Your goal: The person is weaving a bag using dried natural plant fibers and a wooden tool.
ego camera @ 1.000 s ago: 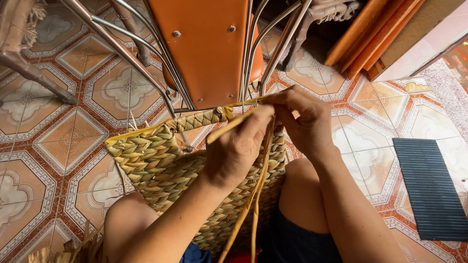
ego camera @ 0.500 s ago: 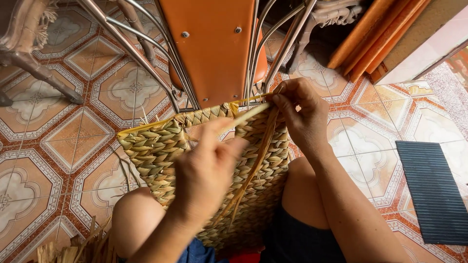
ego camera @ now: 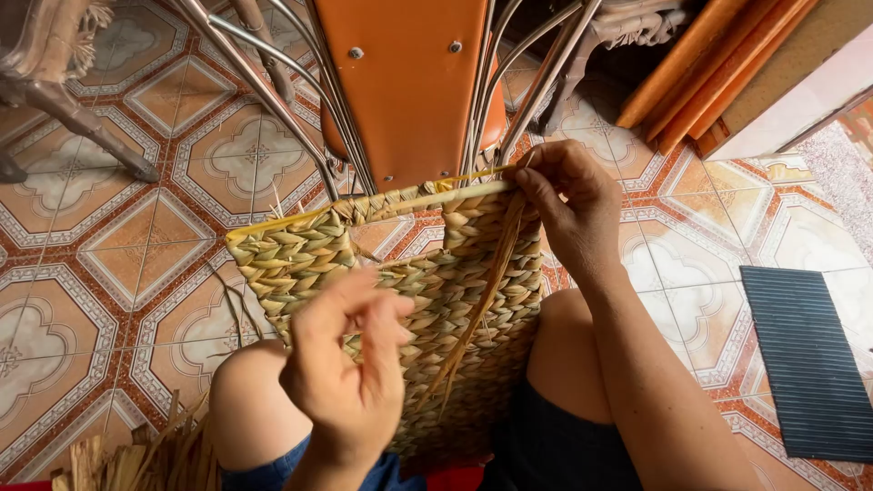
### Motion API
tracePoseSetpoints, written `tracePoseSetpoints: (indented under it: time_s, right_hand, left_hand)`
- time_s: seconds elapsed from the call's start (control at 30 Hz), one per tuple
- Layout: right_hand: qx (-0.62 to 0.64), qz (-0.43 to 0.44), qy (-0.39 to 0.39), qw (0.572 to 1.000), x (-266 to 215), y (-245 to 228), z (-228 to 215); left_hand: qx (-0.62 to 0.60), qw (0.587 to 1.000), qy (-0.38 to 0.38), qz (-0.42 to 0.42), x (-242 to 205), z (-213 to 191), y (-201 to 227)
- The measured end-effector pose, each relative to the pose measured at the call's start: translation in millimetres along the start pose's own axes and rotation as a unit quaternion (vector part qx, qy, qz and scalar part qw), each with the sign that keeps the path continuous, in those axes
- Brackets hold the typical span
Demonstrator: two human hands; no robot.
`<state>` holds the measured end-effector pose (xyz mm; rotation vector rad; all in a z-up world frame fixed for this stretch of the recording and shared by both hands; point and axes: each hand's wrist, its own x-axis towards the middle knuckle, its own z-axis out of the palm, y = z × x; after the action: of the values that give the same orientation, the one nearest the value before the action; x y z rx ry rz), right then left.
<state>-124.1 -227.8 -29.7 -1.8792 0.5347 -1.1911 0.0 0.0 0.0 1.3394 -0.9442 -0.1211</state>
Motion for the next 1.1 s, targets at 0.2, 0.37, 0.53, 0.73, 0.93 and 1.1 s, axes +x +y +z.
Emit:
tracePoseSetpoints:
  time_s: [0.2, 0.37, 0.53, 0.73, 0.93, 1.1]
  right_hand:
    - [0.011, -0.017, -0.006, 1.0, -2, 7, -2]
    - [0.033, 0.02, 0.009, 0.999, -4, -8, -19]
    - [-0.079, -0.016, 0.014, 0.997, -15, -36, -25]
    - [-0.058, -0.075, -0.103, 0.99, -20, -32, -14]
    - [0.048, -0.009, -0.07, 0.996, -31, -13, -13]
    - [-0.022, -0.069, -0.08, 0.994, -34, 36, -39]
  left_hand:
    - [0.185, 0.949, -0.122, 0.225, 11, 58, -17]
    - [0.275, 0.925, -0.157, 0.211, 15, 88, -52]
    - [0.258, 0.888, -0.375, -0.07, 50, 38, -6]
    - [0.208, 0.924, -0.321, 0.015, 33, -6, -7]
    - [0.196, 0.909, -0.355, -0.095, -23, -41, -33]
    - [0.04, 0.987, -0.131, -0.088, -45, -129, -41]
